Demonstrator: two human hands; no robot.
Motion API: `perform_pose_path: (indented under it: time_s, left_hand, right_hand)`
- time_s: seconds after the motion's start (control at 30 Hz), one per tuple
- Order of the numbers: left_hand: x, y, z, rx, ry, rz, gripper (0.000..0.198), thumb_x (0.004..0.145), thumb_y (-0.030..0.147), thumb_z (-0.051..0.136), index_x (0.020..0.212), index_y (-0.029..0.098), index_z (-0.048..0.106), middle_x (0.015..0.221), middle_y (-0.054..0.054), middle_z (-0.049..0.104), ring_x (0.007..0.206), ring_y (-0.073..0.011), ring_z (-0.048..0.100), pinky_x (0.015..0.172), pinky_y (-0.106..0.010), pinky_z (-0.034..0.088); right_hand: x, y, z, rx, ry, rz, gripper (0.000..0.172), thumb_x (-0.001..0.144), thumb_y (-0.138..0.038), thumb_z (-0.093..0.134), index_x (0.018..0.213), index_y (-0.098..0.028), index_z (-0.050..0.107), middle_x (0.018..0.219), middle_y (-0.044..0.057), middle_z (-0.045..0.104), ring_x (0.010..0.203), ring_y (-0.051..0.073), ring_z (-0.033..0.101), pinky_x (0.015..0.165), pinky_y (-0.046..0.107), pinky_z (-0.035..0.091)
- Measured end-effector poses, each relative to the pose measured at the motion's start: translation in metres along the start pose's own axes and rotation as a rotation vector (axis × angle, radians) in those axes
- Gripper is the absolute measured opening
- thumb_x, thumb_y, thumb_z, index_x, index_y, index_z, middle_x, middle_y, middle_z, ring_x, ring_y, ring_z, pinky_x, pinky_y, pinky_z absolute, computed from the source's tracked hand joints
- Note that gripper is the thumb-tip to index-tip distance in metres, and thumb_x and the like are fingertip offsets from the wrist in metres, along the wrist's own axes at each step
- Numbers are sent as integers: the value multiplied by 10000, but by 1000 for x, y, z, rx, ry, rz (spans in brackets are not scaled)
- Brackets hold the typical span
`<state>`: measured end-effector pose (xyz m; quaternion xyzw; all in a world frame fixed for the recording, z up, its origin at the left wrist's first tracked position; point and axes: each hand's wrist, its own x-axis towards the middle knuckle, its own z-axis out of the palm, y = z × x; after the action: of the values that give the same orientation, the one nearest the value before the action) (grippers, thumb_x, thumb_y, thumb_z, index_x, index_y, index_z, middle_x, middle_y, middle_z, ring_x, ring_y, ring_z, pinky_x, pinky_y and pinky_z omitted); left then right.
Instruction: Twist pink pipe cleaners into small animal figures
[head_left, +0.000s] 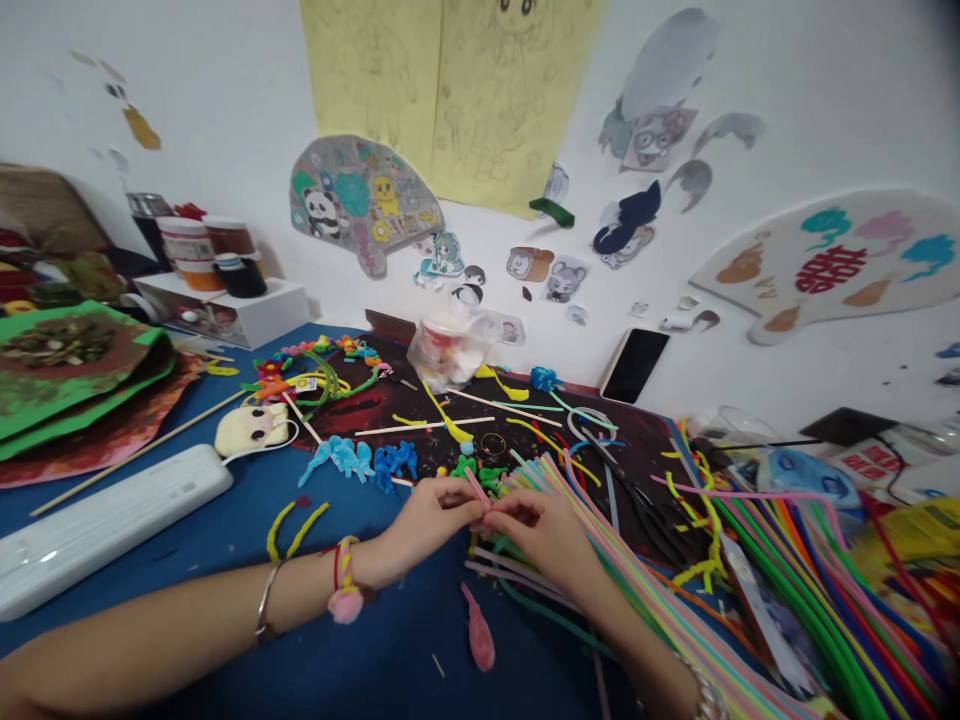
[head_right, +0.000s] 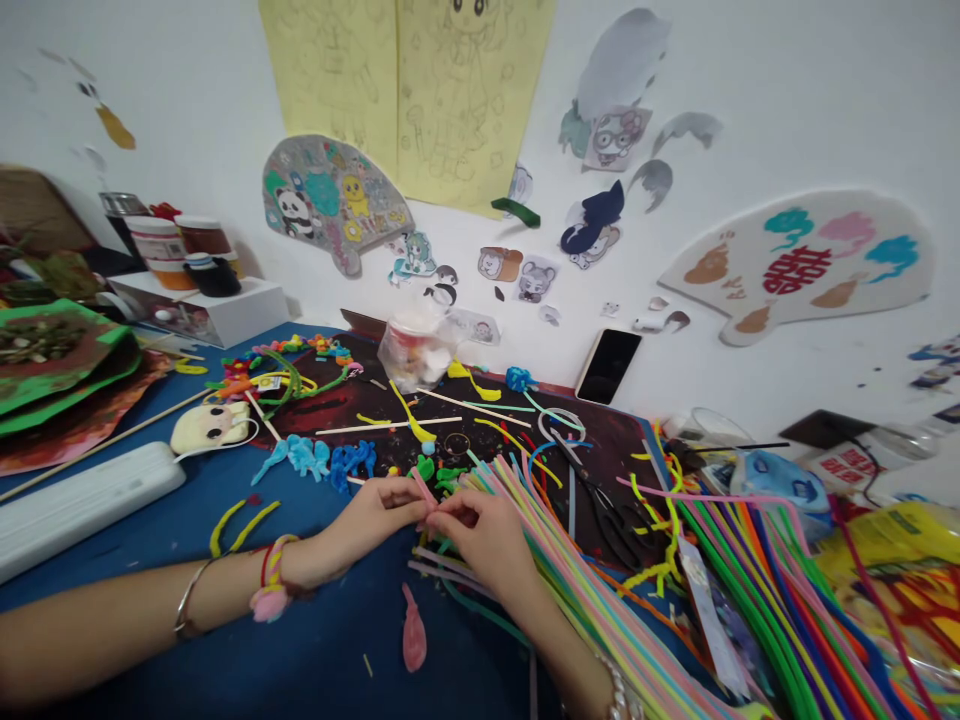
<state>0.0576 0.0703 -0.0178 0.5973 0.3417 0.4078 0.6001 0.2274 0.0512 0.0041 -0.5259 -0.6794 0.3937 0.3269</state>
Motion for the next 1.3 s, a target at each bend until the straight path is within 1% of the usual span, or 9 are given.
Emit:
perform_pose_path:
  time_s: [0.1, 0.2, 0.33, 0.43, 0.6, 0.9, 1.07, 1.2, 1.3]
  left_hand:
    - [0, 1, 0, -21, -8, -1, 146, 765, 260, 601, 706, 133, 640, 637, 0, 590, 613, -117, 533, 613, -225, 405]
    - [1, 2, 1, -64, -13, -13, 144, 758, 257, 606, 699, 128, 633, 611, 8, 575, 597, -114, 523, 605, -227, 399]
    - [0, 6, 3, -95, 8, -45, 134, 743, 242, 615, 690, 122, 643, 616, 6, 576, 602, -109, 515, 596, -220, 390]
    - [-1, 8, 4, -112, 26, -103, 136, 730, 229, 623, 657, 117, 650, 593, 6, 575, 585, -99, 506, 579, -207, 380]
    - [-2, 7, 7, -255, 21, -221, 128, 728, 228, 614, 699, 109, 652, 632, -26, 622, 608, -129, 567, 641, -254, 447]
    - [-1, 10, 6, -265, 40, -271, 101, 708, 210, 632, 694, 111, 646, 651, -29, 631, 623, -117, 579, 636, -226, 445]
    - [-2, 12, 6, -300, 43, -319, 95, 703, 204, 642, 719, 111, 651, 671, -32, 637, 635, -111, 582, 649, -218, 443]
    - [-3, 15, 3, -288, -17, -302, 106, 725, 207, 627, 729, 103, 648, 690, -40, 640, 660, -116, 589, 675, -226, 451]
    - [-1, 13, -1, -268, -75, -296, 128, 729, 223, 635, 801, 117, 639, 720, -36, 650, 687, -131, 611, 702, -251, 467]
  right_hand:
    - [1, -5, -4, 56, -109, -41, 186, 816, -239, 535, 766, -220, 713, 723, 3, 709, 690, 164, 640, 665, 260, 478]
    - [2, -6, -7, 90, -159, -35, 214, 826, -214, 507, 791, -213, 717, 742, 12, 708, 709, 166, 638, 695, 268, 478]
    - [3, -1, -6, 80, -116, -4, 163, 795, -230, 549, 783, -194, 707, 741, 20, 703, 688, 170, 634, 664, 267, 479]
    - [2, 2, -5, 34, -83, 3, 155, 786, -252, 559, 770, -187, 698, 720, 24, 696, 659, 173, 628, 626, 268, 473]
    - [1, -3, -3, -17, -88, -7, 176, 790, -246, 543, 703, -196, 687, 692, 19, 687, 626, 165, 615, 601, 267, 460]
    - [1, -2, -3, -85, -58, -12, 161, 780, -226, 549, 737, -213, 704, 696, 4, 690, 612, 152, 592, 568, 247, 428]
    - [0, -3, -2, -123, -7, -54, 154, 776, -213, 551, 720, -202, 695, 700, 10, 683, 613, 145, 581, 567, 238, 422]
    - [-1, -4, -1, -123, 9, -63, 159, 784, -214, 540, 718, -199, 684, 688, 9, 669, 603, 138, 571, 557, 233, 416]
    - [0, -3, -1, -120, 18, -39, 159, 782, -229, 543, 695, -190, 670, 658, 9, 651, 584, 136, 558, 536, 230, 407]
